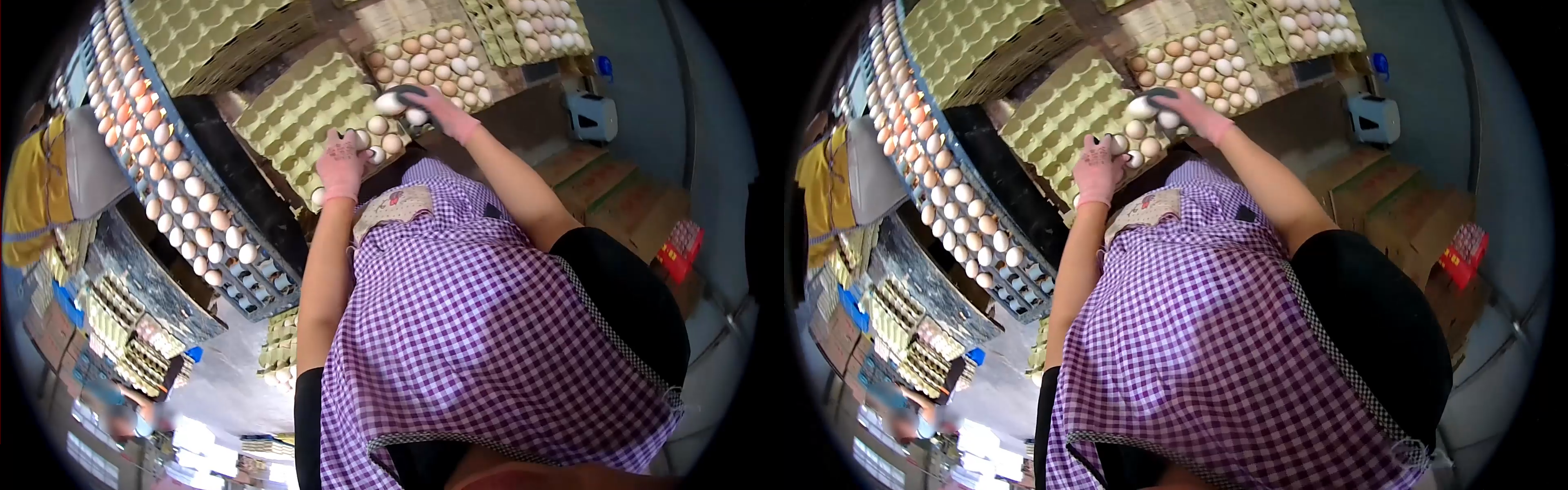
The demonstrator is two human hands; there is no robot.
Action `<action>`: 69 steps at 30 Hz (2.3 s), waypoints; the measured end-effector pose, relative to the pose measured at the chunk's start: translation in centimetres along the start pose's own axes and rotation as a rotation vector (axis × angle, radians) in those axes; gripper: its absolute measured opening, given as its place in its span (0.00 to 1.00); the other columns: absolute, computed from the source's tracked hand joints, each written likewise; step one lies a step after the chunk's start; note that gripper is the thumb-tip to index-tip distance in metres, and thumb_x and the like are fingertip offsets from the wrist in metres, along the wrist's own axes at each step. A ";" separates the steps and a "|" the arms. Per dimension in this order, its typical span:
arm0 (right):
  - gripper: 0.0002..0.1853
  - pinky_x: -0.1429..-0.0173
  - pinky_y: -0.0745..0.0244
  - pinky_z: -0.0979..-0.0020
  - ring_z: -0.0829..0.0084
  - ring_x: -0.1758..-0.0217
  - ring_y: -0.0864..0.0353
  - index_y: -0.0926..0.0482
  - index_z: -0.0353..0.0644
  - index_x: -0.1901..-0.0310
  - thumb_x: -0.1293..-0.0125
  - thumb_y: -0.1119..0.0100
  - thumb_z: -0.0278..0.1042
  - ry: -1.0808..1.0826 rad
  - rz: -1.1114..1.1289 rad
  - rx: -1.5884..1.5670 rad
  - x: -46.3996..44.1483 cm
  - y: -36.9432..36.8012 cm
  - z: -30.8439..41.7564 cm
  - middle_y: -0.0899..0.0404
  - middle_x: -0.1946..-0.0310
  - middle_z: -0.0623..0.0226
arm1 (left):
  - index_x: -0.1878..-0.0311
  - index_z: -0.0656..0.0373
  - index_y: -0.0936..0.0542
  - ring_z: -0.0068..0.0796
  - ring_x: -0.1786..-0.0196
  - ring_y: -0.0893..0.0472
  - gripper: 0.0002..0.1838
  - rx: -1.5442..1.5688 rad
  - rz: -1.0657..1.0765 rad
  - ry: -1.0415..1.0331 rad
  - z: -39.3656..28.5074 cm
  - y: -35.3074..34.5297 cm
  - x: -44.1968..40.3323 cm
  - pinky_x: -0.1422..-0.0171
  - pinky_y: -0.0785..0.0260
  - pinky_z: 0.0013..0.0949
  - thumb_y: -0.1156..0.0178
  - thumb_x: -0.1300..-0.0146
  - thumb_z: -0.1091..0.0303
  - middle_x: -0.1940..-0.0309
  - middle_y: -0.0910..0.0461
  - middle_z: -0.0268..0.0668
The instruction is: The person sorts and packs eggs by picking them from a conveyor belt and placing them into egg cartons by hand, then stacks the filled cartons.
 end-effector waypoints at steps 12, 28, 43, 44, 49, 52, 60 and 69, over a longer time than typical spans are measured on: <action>0.31 0.37 0.26 0.57 0.52 0.39 0.20 0.24 0.43 0.38 0.37 0.37 0.56 -0.325 -0.667 0.736 4.3 8.0 -11.2 0.17 0.44 0.54 | 0.39 0.57 0.21 0.50 0.41 0.22 0.25 0.157 -0.018 -0.052 1.8 0.3 -0.4 0.40 0.28 0.49 0.39 0.31 0.49 0.42 0.23 0.48; 0.24 0.30 0.32 0.62 0.55 0.36 0.25 0.29 0.38 0.34 0.31 0.42 0.32 0.252 -0.078 0.236 8.4 -3.8 -4.5 0.25 0.42 0.49 | 0.39 0.67 0.22 0.24 0.50 0.23 0.22 1.156 0.322 0.098 -1.9 -2.4 3.2 0.41 0.30 0.29 0.42 0.24 0.58 0.52 0.19 0.36; 0.26 0.38 0.25 0.57 0.57 0.41 0.21 0.24 0.47 0.40 0.38 0.33 0.45 0.170 -0.342 1.205 1.6 -0.1 -10.2 0.25 0.40 0.60 | 0.39 0.56 0.22 0.48 0.46 0.19 0.26 0.226 -0.033 0.211 5.1 0.3 10.4 0.45 0.24 0.42 0.30 0.40 0.60 0.42 0.23 0.44; 0.26 0.39 0.25 0.56 0.56 0.41 0.22 0.24 0.46 0.40 0.37 0.34 0.45 0.197 -0.449 1.132 1.9 -0.4 -8.8 0.25 0.40 0.59 | 0.37 0.54 0.23 0.48 0.46 0.19 0.28 0.156 -0.014 0.221 5.3 0.3 10.3 0.46 0.24 0.42 0.29 0.41 0.59 0.41 0.24 0.44; 0.24 0.35 0.29 0.58 0.58 0.38 0.24 0.24 0.47 0.39 0.34 0.37 0.45 0.613 -0.083 1.239 1.8 -5.3 -2.3 0.25 0.41 0.60 | 0.44 0.52 0.23 0.46 0.52 0.17 0.26 0.055 -0.133 -0.098 2.5 -0.4 7.0 0.51 0.23 0.44 0.27 0.46 0.62 0.50 0.23 0.41; 0.24 0.33 0.31 0.60 0.62 0.35 0.26 0.25 0.50 0.37 0.33 0.38 0.45 0.542 0.113 1.354 -0.6 -5.5 -3.4 0.25 0.39 0.63 | 0.59 0.55 0.19 0.41 0.55 0.16 0.07 -0.112 -0.138 -0.161 2.6 -5.0 3.6 0.56 0.24 0.42 0.38 0.39 0.65 0.59 0.22 0.41; 0.19 0.35 0.26 0.67 0.72 0.44 0.19 0.23 0.41 0.40 0.26 0.45 0.41 0.300 -0.111 0.266 1.0 -2.9 -1.9 0.18 0.46 0.65 | 0.40 0.62 0.18 0.29 0.50 0.17 0.23 1.236 0.163 0.182 8.1 0.6 8.4 0.41 0.27 0.29 0.34 0.35 0.60 0.47 0.17 0.37; 0.22 0.43 0.21 0.59 0.51 0.42 0.20 0.20 0.46 0.45 0.41 0.31 0.40 0.274 0.220 1.473 3.7 -7.0 -0.3 0.23 0.41 0.53 | 0.40 0.60 0.22 0.18 0.52 0.25 0.21 1.215 -0.005 0.277 12.9 0.5 12.4 0.43 0.31 0.27 0.34 0.36 0.67 0.53 0.20 0.31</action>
Point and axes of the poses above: each hand's wrist, its own x-axis away from the middle knuckle, its own y-axis out of the back of the hand, z = x × y, the point moved 2 cm from there along -x, towards the middle knuckle
